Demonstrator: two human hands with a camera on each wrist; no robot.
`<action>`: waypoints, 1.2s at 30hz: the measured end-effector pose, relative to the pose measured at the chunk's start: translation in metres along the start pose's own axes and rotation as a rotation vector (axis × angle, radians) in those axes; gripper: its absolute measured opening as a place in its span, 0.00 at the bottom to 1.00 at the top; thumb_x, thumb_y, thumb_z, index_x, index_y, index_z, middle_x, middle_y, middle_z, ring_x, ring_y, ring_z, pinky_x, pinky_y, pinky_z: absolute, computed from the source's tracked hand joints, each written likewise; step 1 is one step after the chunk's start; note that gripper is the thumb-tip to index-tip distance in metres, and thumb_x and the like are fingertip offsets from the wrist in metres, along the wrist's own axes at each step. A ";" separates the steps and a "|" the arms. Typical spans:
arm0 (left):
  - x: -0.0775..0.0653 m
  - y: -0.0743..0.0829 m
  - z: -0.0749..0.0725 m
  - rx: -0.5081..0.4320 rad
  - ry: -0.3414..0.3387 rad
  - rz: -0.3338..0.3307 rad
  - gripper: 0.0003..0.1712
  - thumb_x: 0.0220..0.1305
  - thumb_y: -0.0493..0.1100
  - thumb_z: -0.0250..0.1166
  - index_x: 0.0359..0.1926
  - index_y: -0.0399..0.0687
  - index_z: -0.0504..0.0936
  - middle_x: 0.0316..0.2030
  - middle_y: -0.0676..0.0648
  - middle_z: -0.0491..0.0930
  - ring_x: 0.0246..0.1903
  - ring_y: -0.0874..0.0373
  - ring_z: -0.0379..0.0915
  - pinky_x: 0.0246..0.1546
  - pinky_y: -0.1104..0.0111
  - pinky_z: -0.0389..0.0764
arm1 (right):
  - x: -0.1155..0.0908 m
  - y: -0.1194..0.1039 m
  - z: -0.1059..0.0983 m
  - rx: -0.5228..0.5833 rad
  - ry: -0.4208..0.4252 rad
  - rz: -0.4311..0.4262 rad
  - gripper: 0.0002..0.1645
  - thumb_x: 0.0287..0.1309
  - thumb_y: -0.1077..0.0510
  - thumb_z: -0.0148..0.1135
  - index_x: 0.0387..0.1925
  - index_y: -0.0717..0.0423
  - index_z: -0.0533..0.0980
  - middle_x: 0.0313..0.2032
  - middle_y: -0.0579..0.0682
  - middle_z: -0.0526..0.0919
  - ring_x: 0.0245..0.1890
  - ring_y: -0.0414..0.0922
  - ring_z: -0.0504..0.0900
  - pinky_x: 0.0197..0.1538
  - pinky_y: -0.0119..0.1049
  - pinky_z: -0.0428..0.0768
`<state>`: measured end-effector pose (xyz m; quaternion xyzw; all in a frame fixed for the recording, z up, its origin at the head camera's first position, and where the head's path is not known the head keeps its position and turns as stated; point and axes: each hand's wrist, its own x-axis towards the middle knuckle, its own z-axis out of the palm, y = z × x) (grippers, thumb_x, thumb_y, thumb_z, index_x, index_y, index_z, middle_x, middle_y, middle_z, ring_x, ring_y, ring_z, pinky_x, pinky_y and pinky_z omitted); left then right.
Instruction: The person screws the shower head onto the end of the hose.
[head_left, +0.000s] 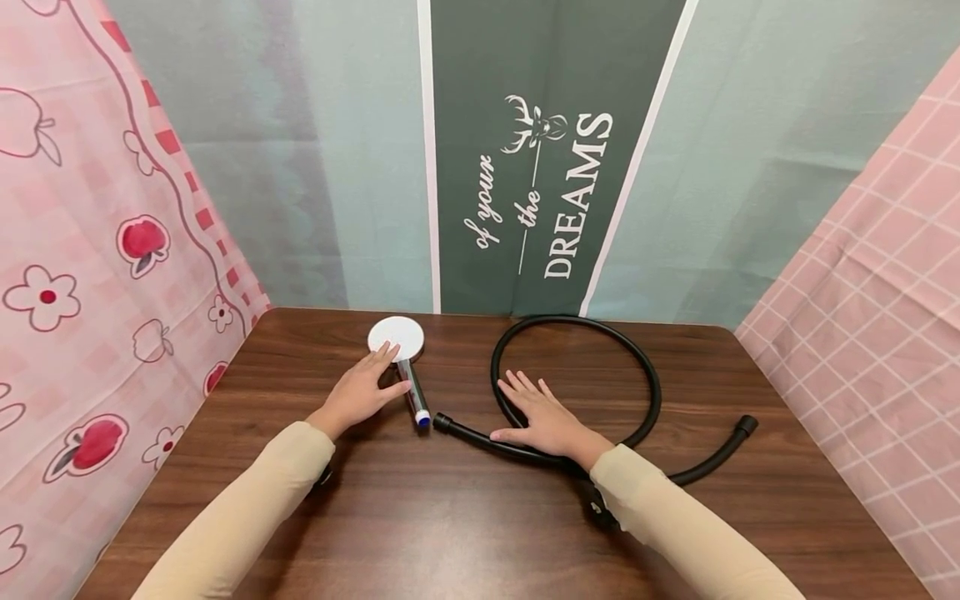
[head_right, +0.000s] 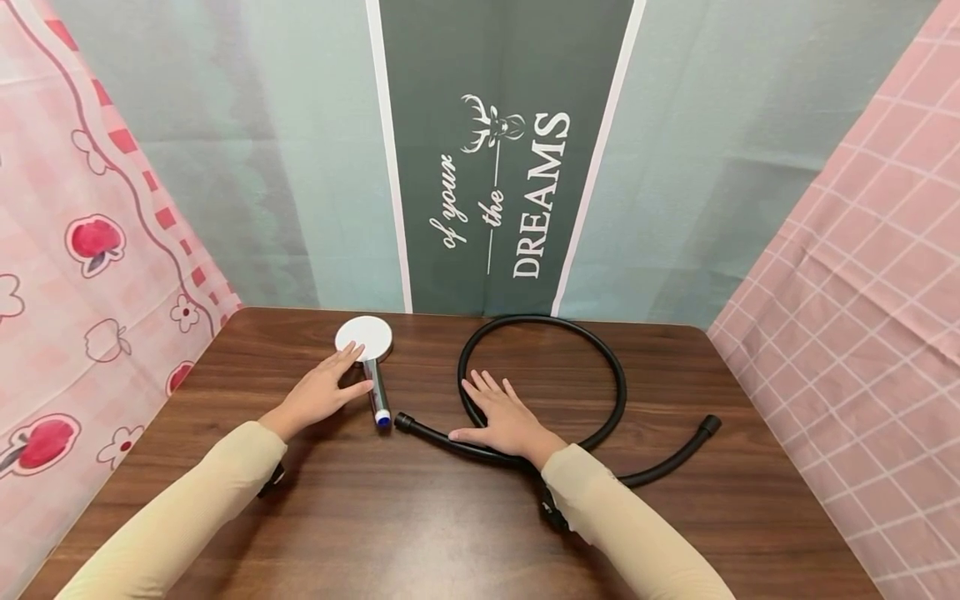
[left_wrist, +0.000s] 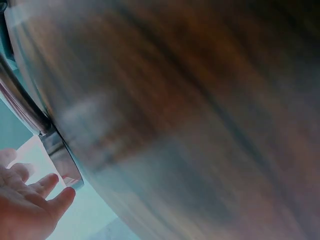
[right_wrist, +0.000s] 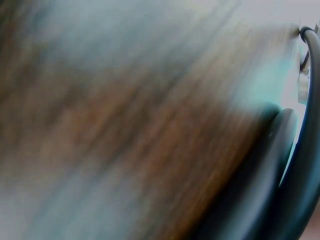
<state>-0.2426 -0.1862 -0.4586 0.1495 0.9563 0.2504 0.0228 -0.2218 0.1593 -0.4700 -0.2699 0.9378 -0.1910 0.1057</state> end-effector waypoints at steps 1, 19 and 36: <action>0.000 0.001 0.000 -0.009 -0.001 -0.008 0.46 0.69 0.62 0.59 0.77 0.43 0.53 0.77 0.37 0.50 0.76 0.36 0.47 0.74 0.41 0.56 | 0.000 0.000 0.000 0.000 0.000 -0.001 0.58 0.58 0.24 0.55 0.78 0.49 0.48 0.79 0.53 0.44 0.80 0.52 0.40 0.80 0.59 0.39; 0.000 0.012 0.006 -0.166 0.041 -0.145 0.49 0.66 0.60 0.64 0.75 0.37 0.55 0.71 0.29 0.61 0.70 0.33 0.58 0.69 0.42 0.66 | 0.002 -0.013 0.005 0.033 -0.033 -0.031 0.61 0.57 0.25 0.58 0.78 0.54 0.49 0.80 0.54 0.43 0.80 0.52 0.41 0.80 0.57 0.41; -0.001 0.029 0.015 -0.274 0.034 -0.267 0.51 0.65 0.61 0.64 0.71 0.25 0.57 0.70 0.26 0.60 0.69 0.35 0.61 0.67 0.45 0.70 | 0.001 -0.022 0.009 0.069 -0.065 -0.013 0.62 0.55 0.26 0.61 0.77 0.55 0.49 0.79 0.52 0.45 0.80 0.50 0.44 0.81 0.52 0.43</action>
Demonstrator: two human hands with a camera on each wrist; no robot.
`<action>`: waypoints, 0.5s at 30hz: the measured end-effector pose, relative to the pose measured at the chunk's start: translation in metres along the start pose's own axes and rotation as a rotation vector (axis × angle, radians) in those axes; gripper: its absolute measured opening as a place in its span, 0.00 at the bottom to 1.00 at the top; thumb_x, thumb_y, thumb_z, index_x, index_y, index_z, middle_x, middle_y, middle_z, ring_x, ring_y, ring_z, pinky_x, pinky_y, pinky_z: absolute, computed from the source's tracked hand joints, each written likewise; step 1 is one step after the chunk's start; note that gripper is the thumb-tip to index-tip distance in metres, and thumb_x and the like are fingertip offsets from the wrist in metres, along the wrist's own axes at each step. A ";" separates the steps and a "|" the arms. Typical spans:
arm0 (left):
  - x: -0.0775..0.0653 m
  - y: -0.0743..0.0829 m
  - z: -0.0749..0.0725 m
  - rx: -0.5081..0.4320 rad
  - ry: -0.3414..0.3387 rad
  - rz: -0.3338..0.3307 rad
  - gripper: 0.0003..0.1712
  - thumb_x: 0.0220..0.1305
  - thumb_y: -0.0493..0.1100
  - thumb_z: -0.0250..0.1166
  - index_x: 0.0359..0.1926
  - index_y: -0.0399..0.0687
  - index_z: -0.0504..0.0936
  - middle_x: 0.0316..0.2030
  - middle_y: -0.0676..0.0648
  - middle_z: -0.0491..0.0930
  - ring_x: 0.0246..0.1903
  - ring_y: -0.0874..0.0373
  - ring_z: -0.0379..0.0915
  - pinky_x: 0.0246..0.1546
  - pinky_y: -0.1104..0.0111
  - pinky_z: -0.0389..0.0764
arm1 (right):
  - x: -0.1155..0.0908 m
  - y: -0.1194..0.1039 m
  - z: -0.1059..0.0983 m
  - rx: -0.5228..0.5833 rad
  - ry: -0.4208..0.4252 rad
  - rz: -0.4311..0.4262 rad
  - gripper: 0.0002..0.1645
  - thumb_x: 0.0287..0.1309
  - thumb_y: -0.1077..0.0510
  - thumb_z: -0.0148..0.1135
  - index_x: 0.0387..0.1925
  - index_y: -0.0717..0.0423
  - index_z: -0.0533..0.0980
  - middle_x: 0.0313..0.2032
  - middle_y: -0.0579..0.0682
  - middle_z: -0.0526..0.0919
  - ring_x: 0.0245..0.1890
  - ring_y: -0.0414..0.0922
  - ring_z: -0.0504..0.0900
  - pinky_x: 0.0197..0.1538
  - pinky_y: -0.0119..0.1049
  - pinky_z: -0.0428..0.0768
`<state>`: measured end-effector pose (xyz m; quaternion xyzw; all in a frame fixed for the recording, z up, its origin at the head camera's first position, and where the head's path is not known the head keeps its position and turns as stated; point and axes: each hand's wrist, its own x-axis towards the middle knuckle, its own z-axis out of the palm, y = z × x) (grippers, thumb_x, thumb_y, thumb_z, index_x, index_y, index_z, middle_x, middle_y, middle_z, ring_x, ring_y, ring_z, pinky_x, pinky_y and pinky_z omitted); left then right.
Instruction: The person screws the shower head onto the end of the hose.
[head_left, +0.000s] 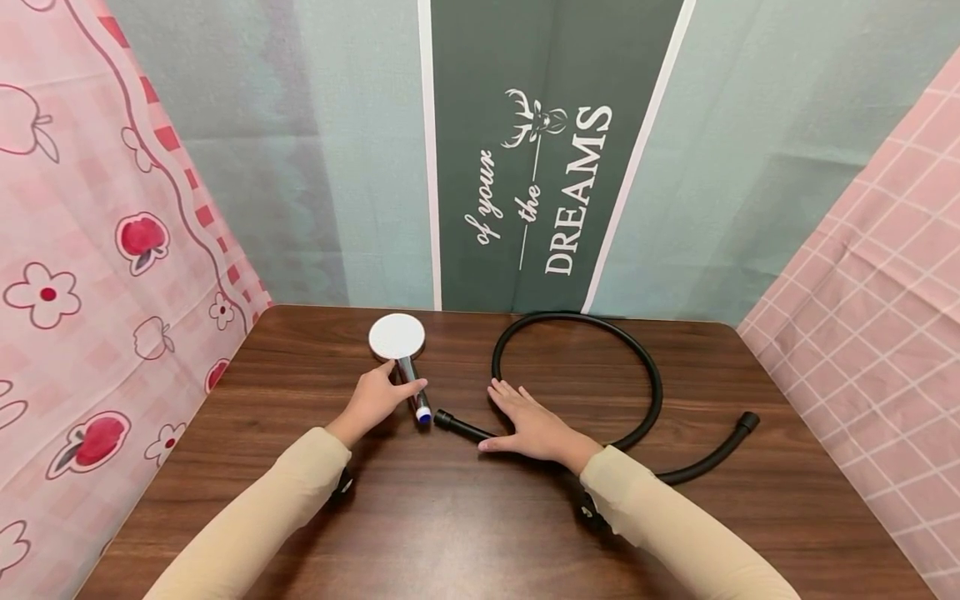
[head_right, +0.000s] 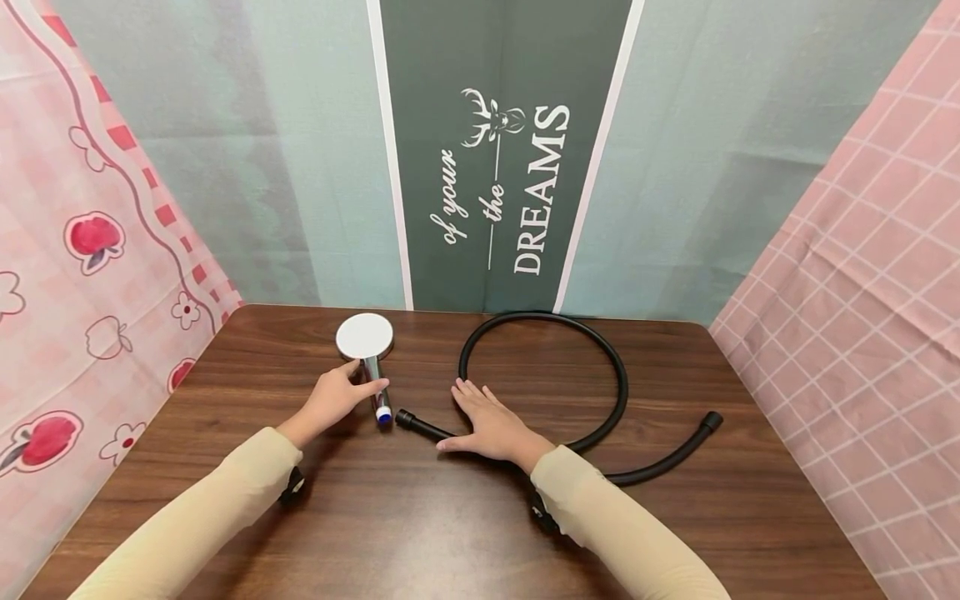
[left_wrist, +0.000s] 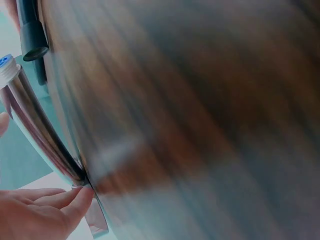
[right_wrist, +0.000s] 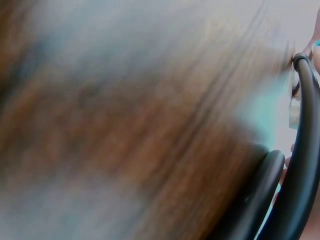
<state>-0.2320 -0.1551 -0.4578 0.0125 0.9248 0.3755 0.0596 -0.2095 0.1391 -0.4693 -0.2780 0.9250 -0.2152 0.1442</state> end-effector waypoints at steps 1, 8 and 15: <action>0.000 0.001 0.000 -0.005 0.000 -0.003 0.51 0.65 0.60 0.64 0.71 0.25 0.57 0.70 0.26 0.61 0.69 0.34 0.61 0.67 0.44 0.70 | 0.000 -0.001 0.000 0.002 0.000 0.002 0.62 0.55 0.26 0.61 0.77 0.55 0.50 0.79 0.52 0.45 0.80 0.50 0.44 0.81 0.52 0.43; -0.001 0.007 0.002 -0.040 0.008 -0.028 0.50 0.65 0.59 0.65 0.71 0.25 0.59 0.69 0.25 0.62 0.69 0.34 0.62 0.66 0.45 0.71 | 0.001 -0.006 0.000 -0.009 0.001 -0.016 0.60 0.57 0.27 0.60 0.77 0.57 0.51 0.79 0.54 0.47 0.80 0.51 0.46 0.81 0.51 0.44; 0.001 0.007 0.007 -0.078 0.030 -0.054 0.48 0.64 0.59 0.65 0.70 0.26 0.61 0.68 0.26 0.65 0.67 0.35 0.65 0.65 0.46 0.72 | 0.000 -0.012 -0.001 -0.002 -0.019 -0.034 0.58 0.58 0.30 0.61 0.76 0.59 0.52 0.79 0.55 0.47 0.80 0.48 0.46 0.81 0.51 0.44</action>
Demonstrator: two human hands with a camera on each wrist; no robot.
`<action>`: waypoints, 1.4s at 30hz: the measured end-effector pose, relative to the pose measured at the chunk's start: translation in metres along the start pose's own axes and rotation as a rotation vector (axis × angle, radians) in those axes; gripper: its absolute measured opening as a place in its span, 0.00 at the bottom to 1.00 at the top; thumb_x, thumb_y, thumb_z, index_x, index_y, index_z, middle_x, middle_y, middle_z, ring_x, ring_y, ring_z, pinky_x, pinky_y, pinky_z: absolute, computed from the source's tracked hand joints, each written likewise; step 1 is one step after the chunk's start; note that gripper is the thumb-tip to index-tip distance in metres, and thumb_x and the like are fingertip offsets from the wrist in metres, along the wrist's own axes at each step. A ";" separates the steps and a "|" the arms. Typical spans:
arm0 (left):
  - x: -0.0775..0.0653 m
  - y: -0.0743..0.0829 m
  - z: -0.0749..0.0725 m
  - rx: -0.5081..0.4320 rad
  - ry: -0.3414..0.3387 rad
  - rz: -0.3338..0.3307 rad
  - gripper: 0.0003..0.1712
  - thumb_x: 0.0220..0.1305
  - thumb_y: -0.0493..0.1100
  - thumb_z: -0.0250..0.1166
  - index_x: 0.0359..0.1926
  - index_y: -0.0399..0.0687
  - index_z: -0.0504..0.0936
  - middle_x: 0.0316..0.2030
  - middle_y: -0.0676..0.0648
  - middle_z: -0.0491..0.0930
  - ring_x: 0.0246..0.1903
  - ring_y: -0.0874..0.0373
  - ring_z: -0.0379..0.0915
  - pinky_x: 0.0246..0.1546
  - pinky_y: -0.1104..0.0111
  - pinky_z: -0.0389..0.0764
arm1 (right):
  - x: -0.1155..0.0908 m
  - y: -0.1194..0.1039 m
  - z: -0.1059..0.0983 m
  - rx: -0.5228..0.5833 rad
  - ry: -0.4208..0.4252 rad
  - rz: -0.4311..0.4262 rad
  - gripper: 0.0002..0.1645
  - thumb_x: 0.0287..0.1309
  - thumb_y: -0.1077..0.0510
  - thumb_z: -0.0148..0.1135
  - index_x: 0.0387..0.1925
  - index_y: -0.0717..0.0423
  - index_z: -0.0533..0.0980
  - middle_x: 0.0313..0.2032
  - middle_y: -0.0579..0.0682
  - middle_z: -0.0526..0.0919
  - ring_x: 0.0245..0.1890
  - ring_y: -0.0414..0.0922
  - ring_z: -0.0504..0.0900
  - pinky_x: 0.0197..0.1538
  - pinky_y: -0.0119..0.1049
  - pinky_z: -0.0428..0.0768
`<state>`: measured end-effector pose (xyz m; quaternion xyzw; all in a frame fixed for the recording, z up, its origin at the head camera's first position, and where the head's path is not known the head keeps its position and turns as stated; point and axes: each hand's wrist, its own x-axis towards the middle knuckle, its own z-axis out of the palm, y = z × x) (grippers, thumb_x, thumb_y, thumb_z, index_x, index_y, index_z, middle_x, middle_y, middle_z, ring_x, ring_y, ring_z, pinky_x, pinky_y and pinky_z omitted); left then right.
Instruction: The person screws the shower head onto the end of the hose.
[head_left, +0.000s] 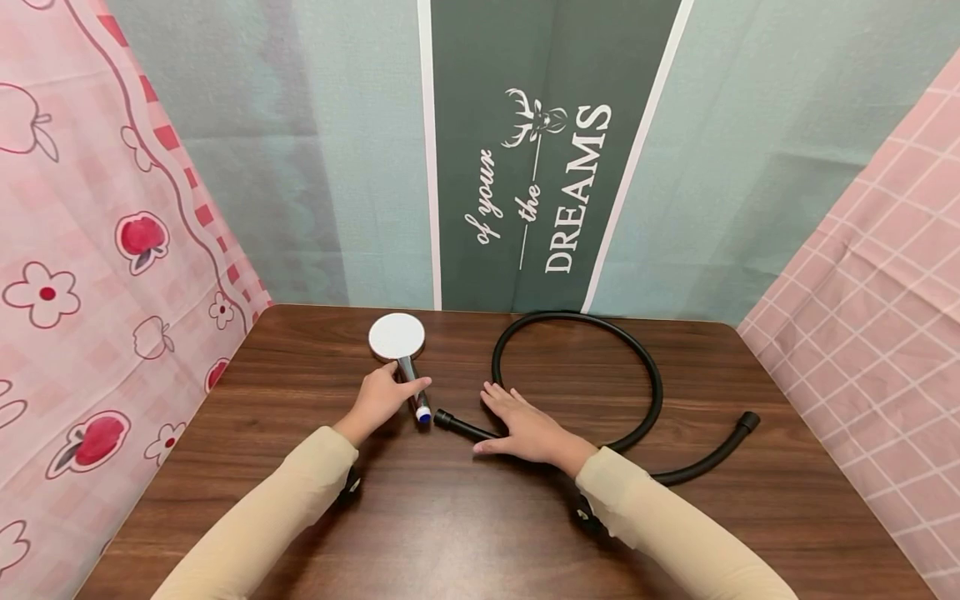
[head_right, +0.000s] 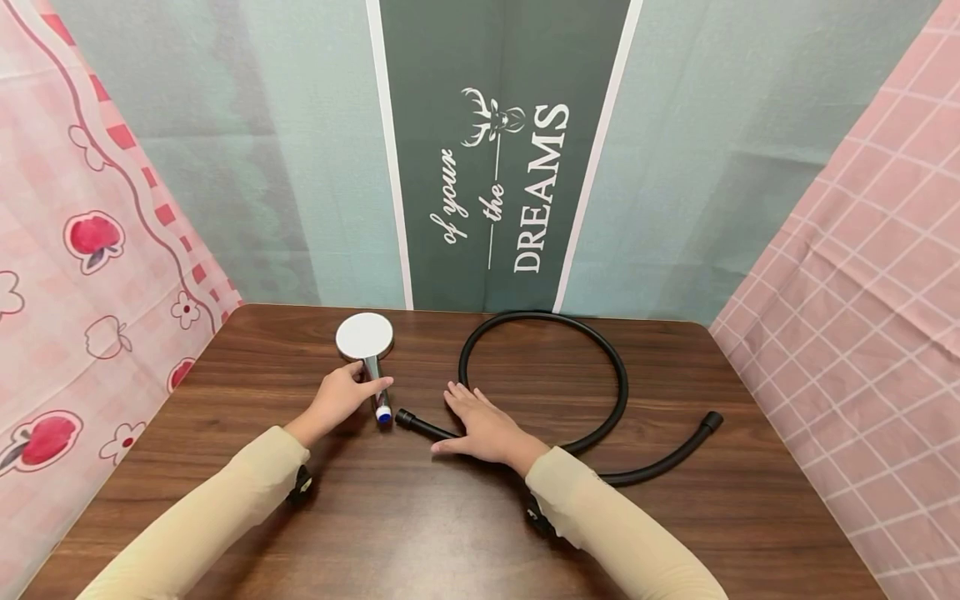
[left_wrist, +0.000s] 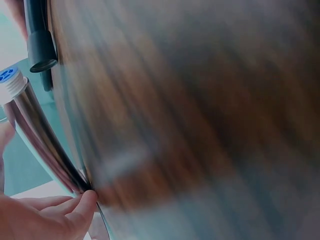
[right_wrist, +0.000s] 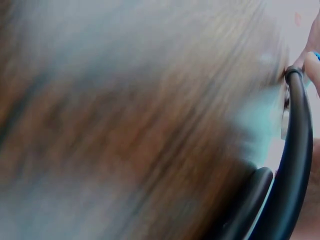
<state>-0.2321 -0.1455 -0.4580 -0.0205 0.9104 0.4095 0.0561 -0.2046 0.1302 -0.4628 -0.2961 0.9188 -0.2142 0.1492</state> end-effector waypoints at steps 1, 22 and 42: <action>0.000 0.000 0.001 -0.004 0.005 -0.001 0.48 0.64 0.59 0.66 0.69 0.26 0.62 0.67 0.27 0.66 0.67 0.35 0.66 0.65 0.46 0.73 | 0.000 -0.001 0.000 0.005 -0.002 -0.002 0.58 0.59 0.30 0.61 0.76 0.59 0.52 0.79 0.55 0.47 0.80 0.48 0.46 0.81 0.51 0.45; 0.001 0.011 0.011 0.038 0.099 -0.023 0.29 0.60 0.55 0.70 0.45 0.31 0.76 0.37 0.35 0.82 0.39 0.45 0.77 0.43 0.54 0.79 | 0.009 -0.015 0.006 -0.017 -0.023 0.006 0.53 0.62 0.34 0.61 0.75 0.59 0.54 0.78 0.55 0.51 0.79 0.49 0.50 0.81 0.48 0.50; 0.002 0.007 0.009 -0.062 0.108 -0.074 0.22 0.60 0.46 0.71 0.48 0.33 0.79 0.40 0.36 0.84 0.36 0.48 0.77 0.40 0.59 0.80 | 0.015 -0.027 0.016 -0.068 -0.042 0.019 0.48 0.65 0.37 0.59 0.74 0.60 0.57 0.77 0.56 0.54 0.79 0.50 0.52 0.81 0.48 0.51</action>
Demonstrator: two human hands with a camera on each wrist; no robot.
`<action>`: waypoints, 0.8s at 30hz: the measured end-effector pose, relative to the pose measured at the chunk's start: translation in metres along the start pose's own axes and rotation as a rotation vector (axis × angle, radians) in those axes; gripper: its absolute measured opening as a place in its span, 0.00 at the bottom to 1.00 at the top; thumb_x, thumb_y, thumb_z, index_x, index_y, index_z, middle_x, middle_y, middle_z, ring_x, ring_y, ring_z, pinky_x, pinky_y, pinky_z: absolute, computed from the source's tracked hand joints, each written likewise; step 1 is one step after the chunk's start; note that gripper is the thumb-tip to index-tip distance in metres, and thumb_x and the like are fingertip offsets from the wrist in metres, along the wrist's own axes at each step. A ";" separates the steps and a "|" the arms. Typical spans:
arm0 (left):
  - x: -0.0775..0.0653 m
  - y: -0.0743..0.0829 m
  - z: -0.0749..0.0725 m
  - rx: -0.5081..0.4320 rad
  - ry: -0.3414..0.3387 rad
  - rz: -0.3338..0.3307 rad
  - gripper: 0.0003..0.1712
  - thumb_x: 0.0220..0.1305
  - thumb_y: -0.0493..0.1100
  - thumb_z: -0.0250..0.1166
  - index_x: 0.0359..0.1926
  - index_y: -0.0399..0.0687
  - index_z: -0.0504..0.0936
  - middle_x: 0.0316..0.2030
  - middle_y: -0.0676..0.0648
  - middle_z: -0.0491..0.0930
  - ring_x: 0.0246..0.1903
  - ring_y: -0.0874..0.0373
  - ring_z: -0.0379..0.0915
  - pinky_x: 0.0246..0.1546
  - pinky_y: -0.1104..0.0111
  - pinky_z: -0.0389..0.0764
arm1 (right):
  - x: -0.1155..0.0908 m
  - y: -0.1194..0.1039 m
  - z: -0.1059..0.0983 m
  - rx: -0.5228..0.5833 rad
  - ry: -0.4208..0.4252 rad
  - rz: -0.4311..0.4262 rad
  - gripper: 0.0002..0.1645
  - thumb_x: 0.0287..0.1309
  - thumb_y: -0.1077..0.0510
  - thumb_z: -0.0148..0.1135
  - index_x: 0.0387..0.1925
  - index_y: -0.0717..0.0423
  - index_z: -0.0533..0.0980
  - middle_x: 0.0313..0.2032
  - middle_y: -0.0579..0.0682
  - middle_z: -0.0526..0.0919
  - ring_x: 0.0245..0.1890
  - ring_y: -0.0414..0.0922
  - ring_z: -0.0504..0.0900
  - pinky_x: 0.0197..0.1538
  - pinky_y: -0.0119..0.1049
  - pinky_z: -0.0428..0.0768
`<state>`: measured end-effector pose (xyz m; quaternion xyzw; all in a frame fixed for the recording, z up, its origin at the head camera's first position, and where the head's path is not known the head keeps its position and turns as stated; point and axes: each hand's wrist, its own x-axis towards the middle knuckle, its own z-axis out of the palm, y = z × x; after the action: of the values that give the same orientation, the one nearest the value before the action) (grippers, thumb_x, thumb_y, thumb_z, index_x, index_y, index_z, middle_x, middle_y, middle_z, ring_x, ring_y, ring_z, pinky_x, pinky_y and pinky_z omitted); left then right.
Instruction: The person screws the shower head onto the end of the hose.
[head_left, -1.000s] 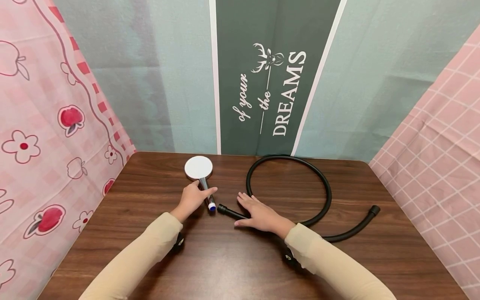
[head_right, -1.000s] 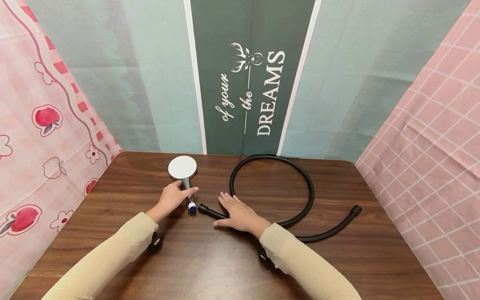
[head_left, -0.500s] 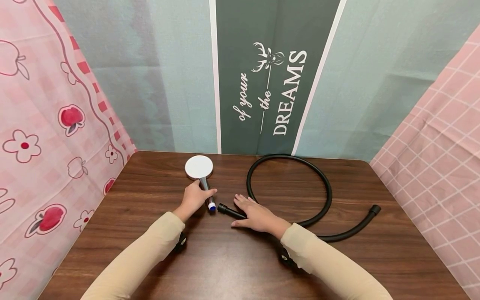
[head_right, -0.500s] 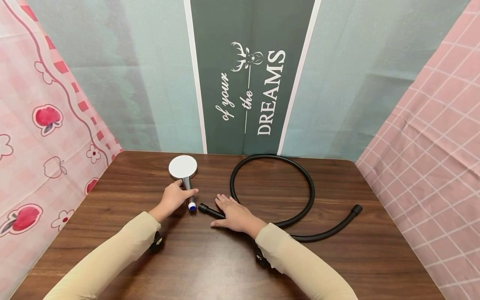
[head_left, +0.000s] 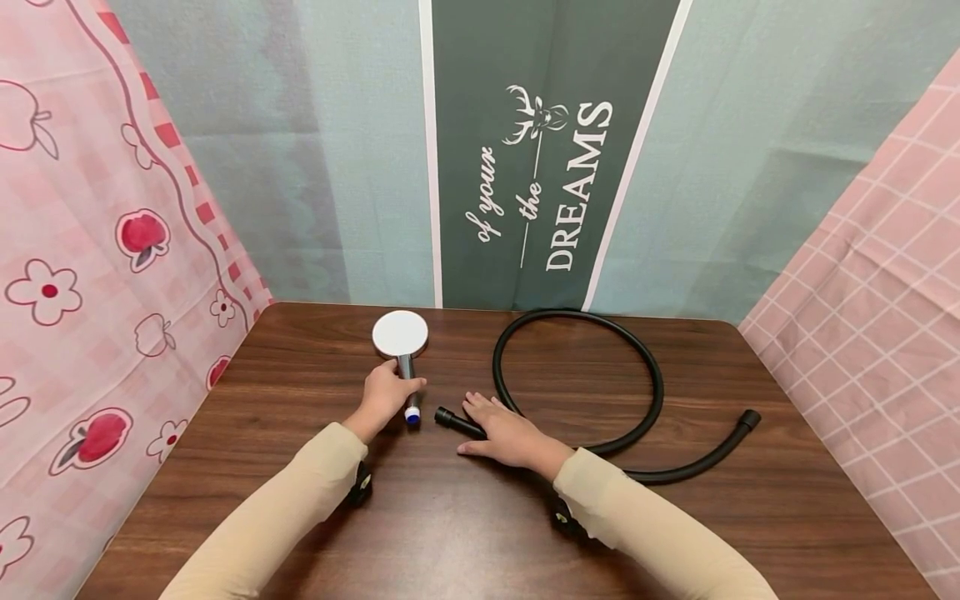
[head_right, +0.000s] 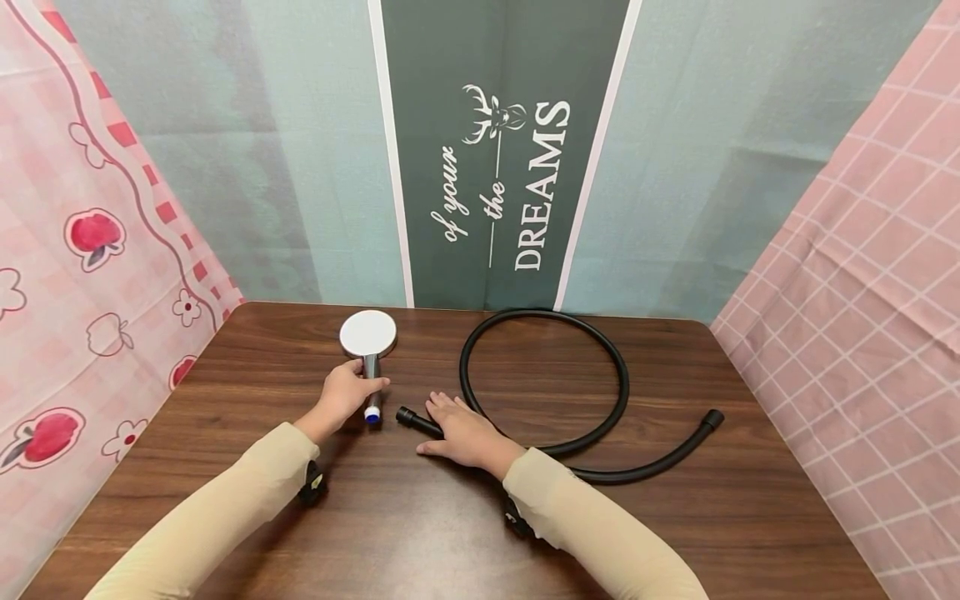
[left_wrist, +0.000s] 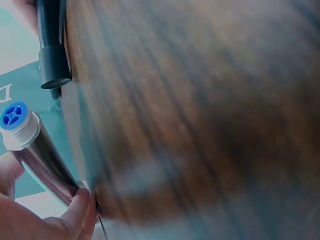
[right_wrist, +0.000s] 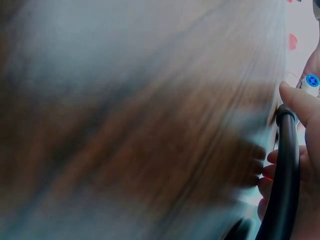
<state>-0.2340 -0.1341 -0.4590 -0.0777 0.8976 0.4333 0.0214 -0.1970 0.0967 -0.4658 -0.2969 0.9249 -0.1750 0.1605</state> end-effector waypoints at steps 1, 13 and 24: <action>0.000 0.000 0.000 -0.013 -0.004 -0.008 0.21 0.60 0.46 0.70 0.47 0.34 0.79 0.40 0.36 0.84 0.37 0.48 0.77 0.40 0.59 0.80 | 0.000 -0.001 0.000 -0.002 0.001 0.000 0.47 0.66 0.38 0.59 0.74 0.61 0.57 0.77 0.56 0.54 0.78 0.50 0.52 0.80 0.48 0.51; 0.001 -0.002 -0.002 -0.328 -0.051 -0.149 0.35 0.62 0.40 0.67 0.66 0.28 0.67 0.64 0.30 0.72 0.65 0.41 0.70 0.65 0.52 0.75 | 0.002 -0.003 0.002 -0.028 0.016 0.006 0.44 0.66 0.41 0.60 0.73 0.62 0.60 0.76 0.57 0.56 0.78 0.51 0.53 0.80 0.48 0.53; 0.003 -0.007 -0.008 -0.414 -0.086 -0.220 0.26 0.63 0.42 0.67 0.56 0.28 0.76 0.47 0.39 0.79 0.46 0.52 0.74 0.53 0.62 0.76 | 0.002 -0.005 0.002 -0.055 0.031 0.003 0.39 0.69 0.44 0.57 0.72 0.63 0.61 0.75 0.59 0.58 0.77 0.52 0.55 0.80 0.48 0.55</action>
<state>-0.2359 -0.1449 -0.4603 -0.1594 0.7740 0.6061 0.0905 -0.1957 0.0915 -0.4659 -0.2972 0.9322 -0.1537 0.1381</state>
